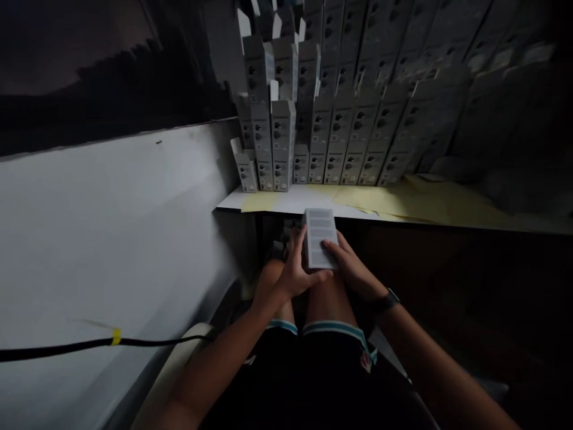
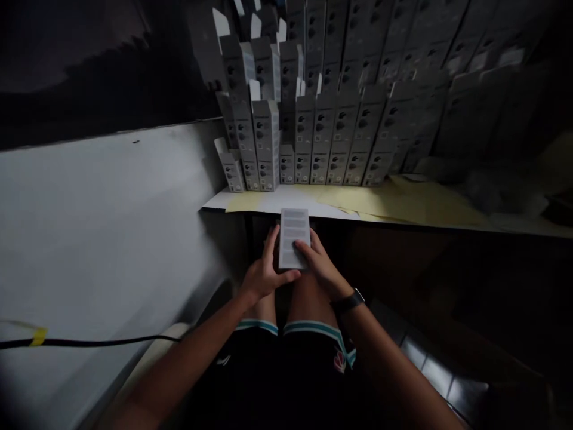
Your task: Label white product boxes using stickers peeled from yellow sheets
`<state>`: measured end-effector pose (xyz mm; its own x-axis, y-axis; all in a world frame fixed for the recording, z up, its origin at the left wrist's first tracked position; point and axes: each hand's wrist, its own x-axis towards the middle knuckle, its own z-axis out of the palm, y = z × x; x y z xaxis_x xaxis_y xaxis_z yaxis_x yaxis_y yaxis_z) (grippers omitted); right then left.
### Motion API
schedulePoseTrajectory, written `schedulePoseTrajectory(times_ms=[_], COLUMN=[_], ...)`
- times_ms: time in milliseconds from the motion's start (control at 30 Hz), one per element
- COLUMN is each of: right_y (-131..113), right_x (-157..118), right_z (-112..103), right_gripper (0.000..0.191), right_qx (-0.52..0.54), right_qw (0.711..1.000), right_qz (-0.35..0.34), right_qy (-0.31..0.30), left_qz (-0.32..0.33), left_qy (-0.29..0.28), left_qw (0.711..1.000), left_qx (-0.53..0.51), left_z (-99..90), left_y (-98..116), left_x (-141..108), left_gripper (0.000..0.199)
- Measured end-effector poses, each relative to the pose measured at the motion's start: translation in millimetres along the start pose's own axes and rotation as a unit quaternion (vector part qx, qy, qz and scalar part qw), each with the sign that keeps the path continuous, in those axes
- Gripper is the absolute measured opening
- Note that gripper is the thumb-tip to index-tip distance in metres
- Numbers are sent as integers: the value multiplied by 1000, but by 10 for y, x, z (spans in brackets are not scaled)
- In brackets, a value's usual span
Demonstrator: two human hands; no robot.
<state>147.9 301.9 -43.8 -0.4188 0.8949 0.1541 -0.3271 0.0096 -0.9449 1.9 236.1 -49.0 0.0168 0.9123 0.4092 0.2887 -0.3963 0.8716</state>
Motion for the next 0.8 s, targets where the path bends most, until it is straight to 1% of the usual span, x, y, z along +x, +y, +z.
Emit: schedulePoseTrajectory(times_ms=[67, 133, 200, 233, 267, 300, 367, 400, 467, 500, 533, 567, 600, 667, 700, 733, 800], right_y=[-85, -155, -227, -269, -316, -367, -468, -508, -549, -545, -528, -500, -468, -407, -387, -377, -388], right_x=[252, 455, 625, 700, 768, 827, 906, 922, 907, 876, 833, 780, 722, 596, 532, 466, 323], right_z=[6, -39, -187, -311, -470, -660, -1101, -1333, -1762, -1938, -2077, -2175, -2232, -2240, -2206, -2159, -2060], right_gripper=[59, 58, 57, 56, 52, 47, 40, 42, 54, 61, 67, 69, 69, 60, 55, 51, 38], right_qx=[-5, -35, -125, -195, -275, -357, -503, -564, -665, -700, -725, -739, -746, -745, -740, -733, -720], right_qw=[1000, 998, 990, 978, 957, 926, 845, 802, 725, 697, 676, 663, 656, 654, 657, 660, 662], right_qz=[0, -7, -30, -55, -87, -120, -172, -180, -157, -135, -116, -105, -104, -124, -137, -148, -184], right_qy=[-16, -51, -59, -47, -25, 5, 62, 81, 84, 75, 64, 57, 52, 51, 54, 62, 98], left_qz=[27, 54, 66, 67, 65, 63, 55, 48, 30, 18, 5, -7, -20, -36, -31, -14, 61], left_qy=[7, 40, 80, 94, 103, 112, 128, 135, 140, 136, 127, 118, 109, 98, 104, 118, 175], left_qw=[997, 993, 989, 987, 985, 984, 980, 977, 974, 974, 975, 977, 980, 982, 982, 979, 966], left_qx=[75, 93, 102, 111, 119, 126, 143, 155, 176, 181, 181, 176, 168, 156, 156, 164, 181], left_z=[-41, -88, -143, -175, -209, -243, -309, -338, -388, -410, -429, -447, -463, -483, -485, -480, -451], left_y=[-83, -178, -257, -288, -315, -340, -400, -438, -525, -572, -615, -654, -685, -722, -726, -721, -679], left_x=[187, 415, 672, 802, 928, 1048, 1261, 1350, 1489, 1538, 1573, 1596, 1608, 1604, 1588, 1562, 1470], left_gripper=[109, 90, 74, 71, 70, 70, 70, 70, 70, 69, 69, 68, 67, 68, 70, 73, 76])
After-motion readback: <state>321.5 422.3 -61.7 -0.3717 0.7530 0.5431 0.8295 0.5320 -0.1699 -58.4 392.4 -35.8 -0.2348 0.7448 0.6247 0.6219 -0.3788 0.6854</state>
